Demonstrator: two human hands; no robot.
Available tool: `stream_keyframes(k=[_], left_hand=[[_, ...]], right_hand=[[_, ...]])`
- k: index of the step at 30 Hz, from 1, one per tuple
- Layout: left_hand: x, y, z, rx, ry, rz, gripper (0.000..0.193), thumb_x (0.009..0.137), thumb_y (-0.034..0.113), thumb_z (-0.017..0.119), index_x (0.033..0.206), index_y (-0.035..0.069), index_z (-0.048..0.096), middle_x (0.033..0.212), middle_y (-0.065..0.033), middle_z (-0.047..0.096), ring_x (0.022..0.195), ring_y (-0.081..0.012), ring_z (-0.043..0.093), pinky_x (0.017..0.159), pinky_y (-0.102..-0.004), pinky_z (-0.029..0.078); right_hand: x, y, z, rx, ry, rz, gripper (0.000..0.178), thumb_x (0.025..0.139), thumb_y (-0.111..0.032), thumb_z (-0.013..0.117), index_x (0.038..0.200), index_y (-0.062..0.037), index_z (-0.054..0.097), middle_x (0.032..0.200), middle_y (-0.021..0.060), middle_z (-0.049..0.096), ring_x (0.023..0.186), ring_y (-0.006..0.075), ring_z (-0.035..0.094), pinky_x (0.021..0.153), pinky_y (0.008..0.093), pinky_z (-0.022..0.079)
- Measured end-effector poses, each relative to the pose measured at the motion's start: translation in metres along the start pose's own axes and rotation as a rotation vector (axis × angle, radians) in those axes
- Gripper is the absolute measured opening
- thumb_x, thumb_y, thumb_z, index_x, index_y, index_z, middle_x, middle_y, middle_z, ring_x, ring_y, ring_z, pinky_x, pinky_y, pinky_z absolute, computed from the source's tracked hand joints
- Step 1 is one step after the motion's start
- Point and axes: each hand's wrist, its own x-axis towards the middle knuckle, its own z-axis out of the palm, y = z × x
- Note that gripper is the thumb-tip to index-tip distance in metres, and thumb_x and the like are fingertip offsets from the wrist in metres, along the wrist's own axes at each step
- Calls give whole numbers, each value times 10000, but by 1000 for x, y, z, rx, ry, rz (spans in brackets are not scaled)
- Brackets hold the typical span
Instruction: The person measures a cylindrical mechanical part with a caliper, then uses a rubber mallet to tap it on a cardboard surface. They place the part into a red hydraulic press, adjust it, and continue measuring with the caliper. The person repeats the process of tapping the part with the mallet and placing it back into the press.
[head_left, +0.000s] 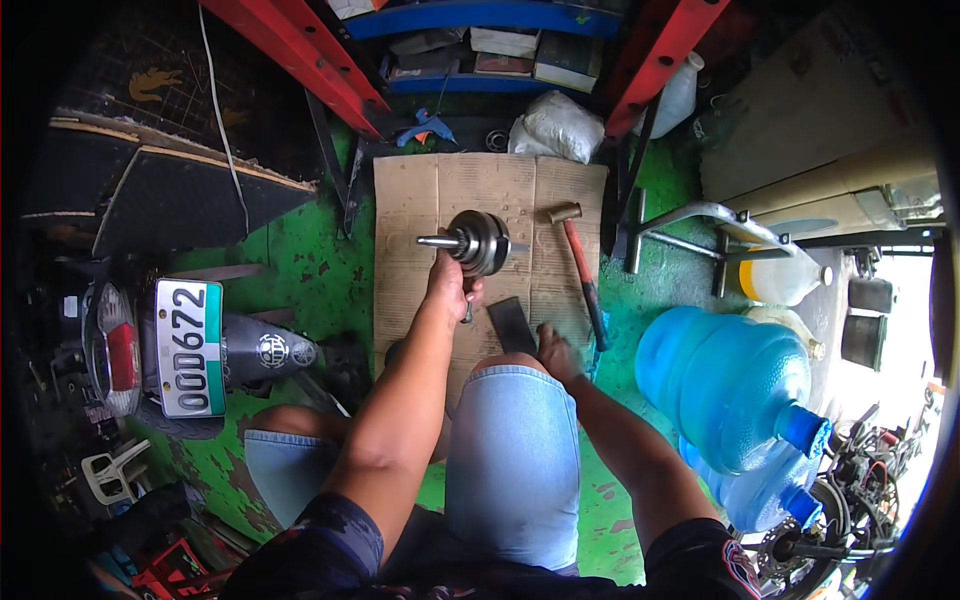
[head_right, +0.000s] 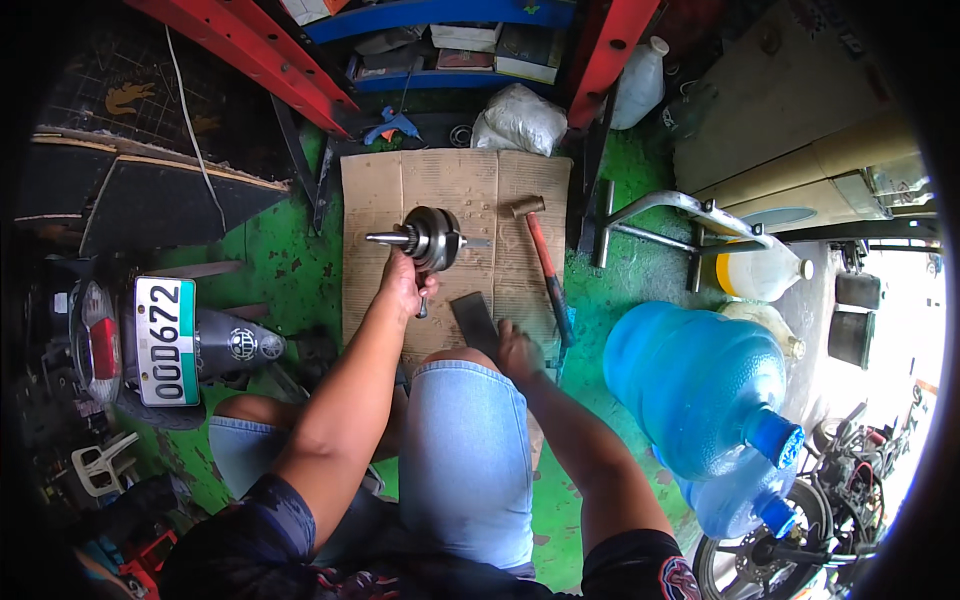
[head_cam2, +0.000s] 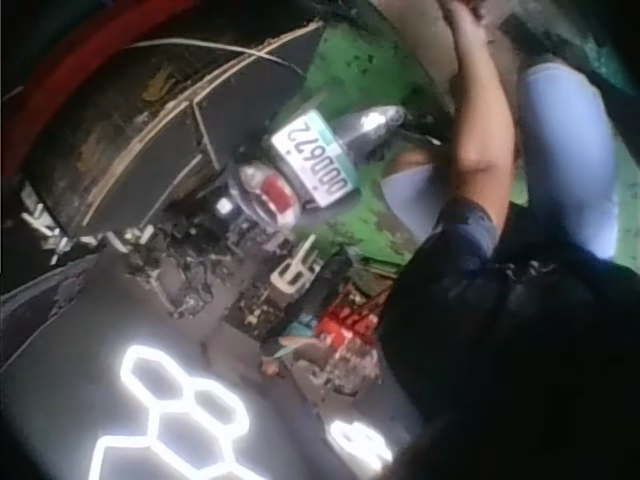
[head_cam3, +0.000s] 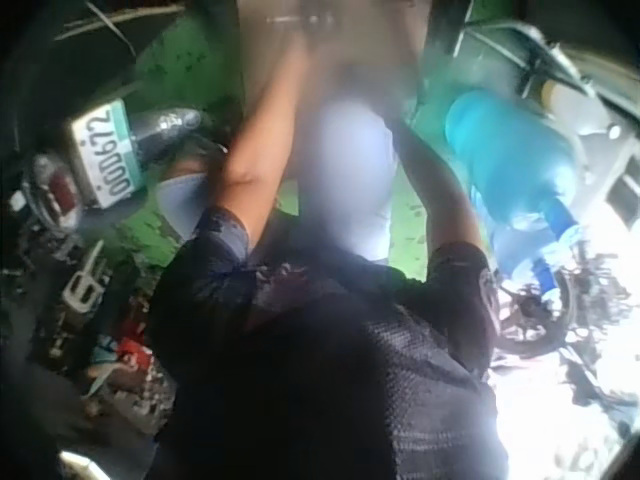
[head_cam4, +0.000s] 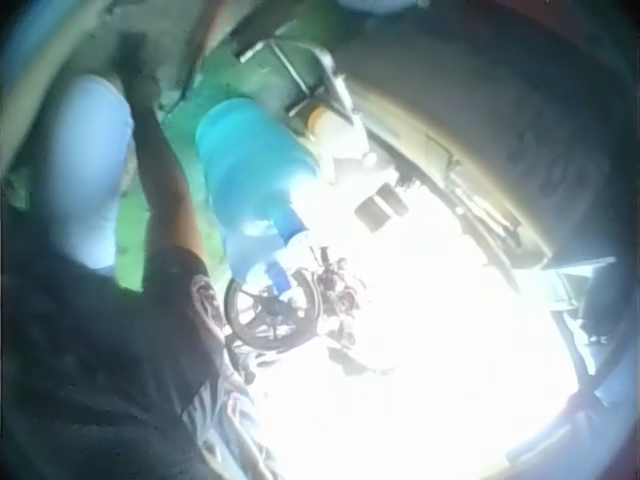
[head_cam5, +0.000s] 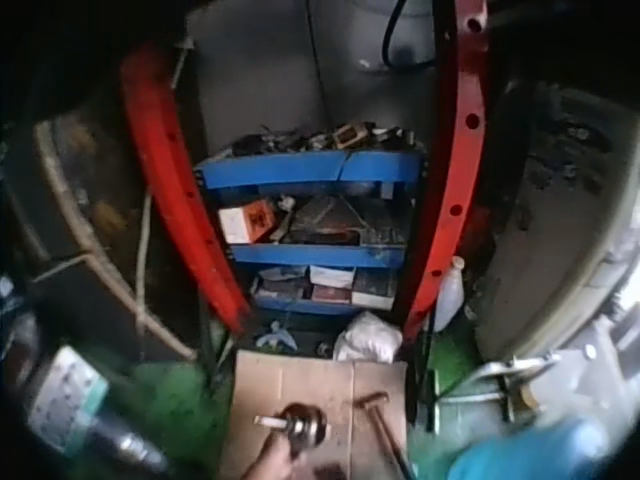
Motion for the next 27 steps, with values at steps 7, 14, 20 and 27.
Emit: stream_keyframes(k=[7, 14, 20, 27], left_hand=[[-41, 65, 0, -248, -156, 141, 675, 1016, 645, 414, 1103, 29, 677, 796, -94, 686, 418, -113, 396, 400, -255, 283], [-71, 97, 12, -250, -298, 185, 725, 1002, 652, 391, 1101, -14, 661, 508, 9, 442, 381, -118, 310, 420, -271, 293], [-132, 135, 66, -373, -490, 260, 581, 1037, 504, 423, 1166, -28, 617, 817, -62, 637, 446, -102, 403, 444, -278, 327], [-302, 198, 131, -535, -494, 300, 945, 907, 880, 331, 1218, 37, 621, 820, -114, 673, 585, -232, 593, 503, -337, 477]], right_hand=[[11, -19, 79, -457, -4, -24, 661, 1044, -345, 451, 1622, -108, 232, 1187, 312, 602, 969, 478, 665, 761, 608, 574], [16, -44, 1, -349, 88, 12, 832, 976, -402, 609, 1630, -72, 214, 1241, 318, 580, 1010, 489, 646, 819, 595, 568], [20, -141, -138, 134, 462, -222, 768, 878, -549, 777, 1342, 34, 588, 1202, 309, 654, 1038, 431, 679, 863, 498, 560], [-177, -378, -286, 1380, 223, -297, 244, 1042, -168, 657, 1189, 11, 579, 938, 67, 670, 769, 151, 647, 688, 305, 535]])
